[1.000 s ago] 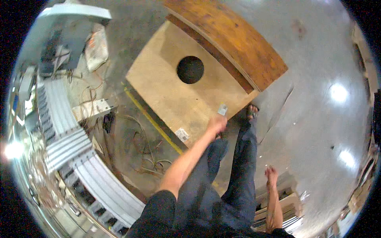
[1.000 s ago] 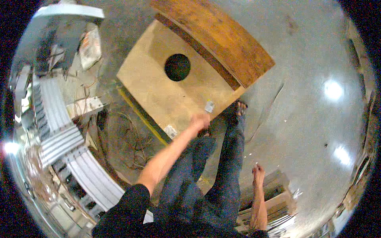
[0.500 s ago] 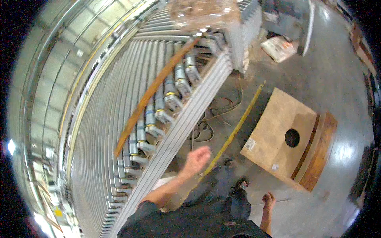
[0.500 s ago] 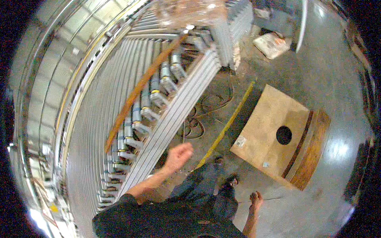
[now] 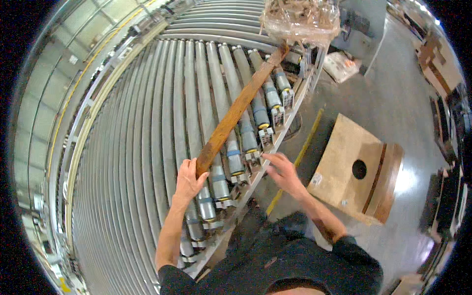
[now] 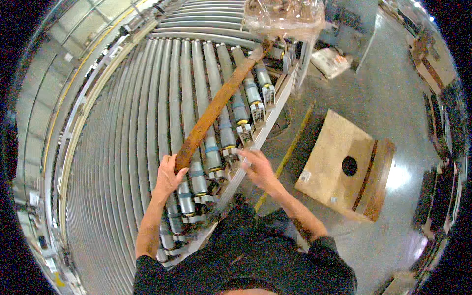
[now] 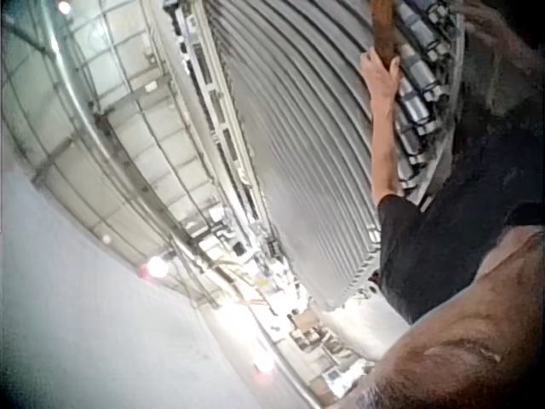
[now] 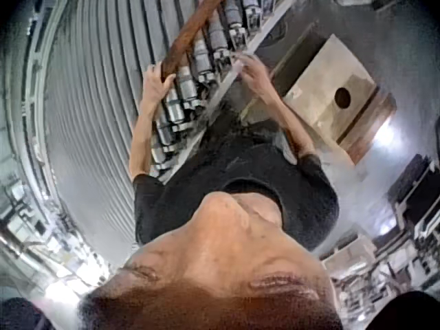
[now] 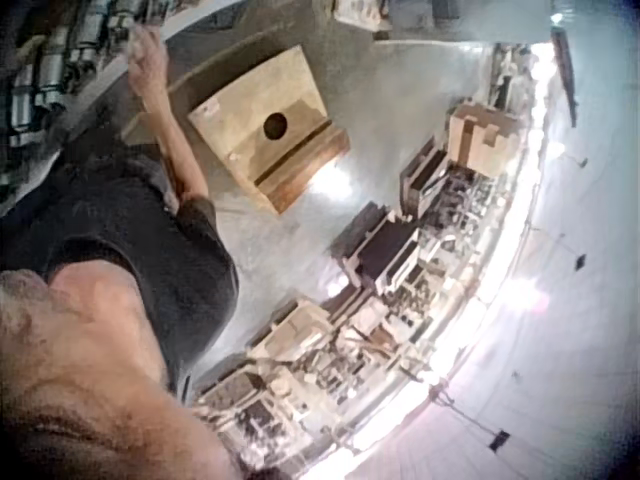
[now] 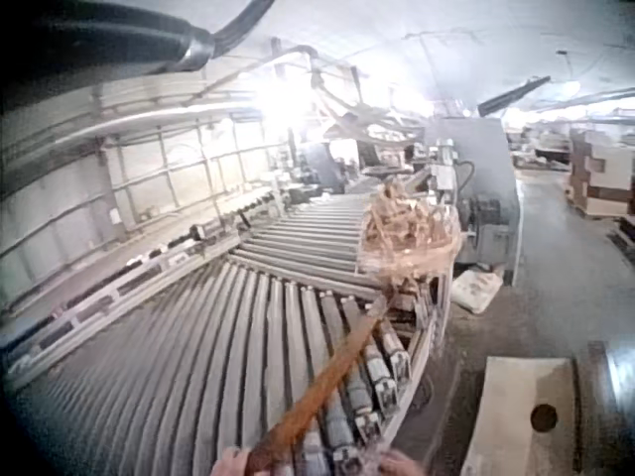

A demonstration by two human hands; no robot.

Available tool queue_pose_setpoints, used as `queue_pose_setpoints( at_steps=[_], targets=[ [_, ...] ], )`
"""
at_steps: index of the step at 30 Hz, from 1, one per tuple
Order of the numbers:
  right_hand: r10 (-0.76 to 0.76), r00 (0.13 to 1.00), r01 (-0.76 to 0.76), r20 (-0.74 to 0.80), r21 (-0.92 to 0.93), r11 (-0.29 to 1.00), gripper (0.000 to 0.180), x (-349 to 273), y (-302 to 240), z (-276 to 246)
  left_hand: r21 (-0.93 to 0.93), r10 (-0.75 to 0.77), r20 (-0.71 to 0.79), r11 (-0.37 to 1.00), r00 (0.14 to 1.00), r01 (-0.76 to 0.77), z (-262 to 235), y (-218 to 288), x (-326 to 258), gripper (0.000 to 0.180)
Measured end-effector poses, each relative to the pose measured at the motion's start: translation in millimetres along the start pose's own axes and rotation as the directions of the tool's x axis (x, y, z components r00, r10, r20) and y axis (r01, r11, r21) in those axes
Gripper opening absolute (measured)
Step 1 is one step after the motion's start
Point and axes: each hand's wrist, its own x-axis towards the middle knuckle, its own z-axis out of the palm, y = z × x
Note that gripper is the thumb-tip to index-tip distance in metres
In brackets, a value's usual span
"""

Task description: The person picks up wooden planks from a roller conveyor and places them by hand onto a wooden base, building a stack.

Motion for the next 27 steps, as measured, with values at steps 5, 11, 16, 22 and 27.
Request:
queue_pose_setpoints(
  at_steps=[5,11,16,22,27],
  targets=[
    [-0.55,0.72,0.693,0.423,-0.396,0.602,0.056,139.7,-51.2,91.1,-0.157,-0.083,0.053,0.984,0.995,0.09,-35.2,-18.8,-19.0,0.053],
    [-0.656,0.361,0.925,0.663,-0.164,0.343,0.051,212.5,-16.5,118.7,-0.628,-0.254,0.543,0.51,0.801,0.588,-94.0,-62.9,-88.5,0.051],
    [-0.494,0.359,0.855,0.792,-0.068,0.514,0.037,273.4,-1.4,66.8,-0.633,-0.275,0.692,0.213,0.667,0.745,-126.1,-55.8,-91.8,0.052],
    [-0.352,0.563,0.808,0.747,-0.408,0.426,0.02,350.7,54.6,-60.1,-0.127,-0.219,0.1,0.965,0.971,0.231,-146.5,-60.7,-104.9,0.065],
    [-0.26,0.807,0.59,0.531,-0.745,0.31,0.065,396.3,86.5,-149.1,0.099,-0.2,-0.047,0.974,0.979,0.204,-110.4,-77.3,-107.1,0.071]
  ],
)
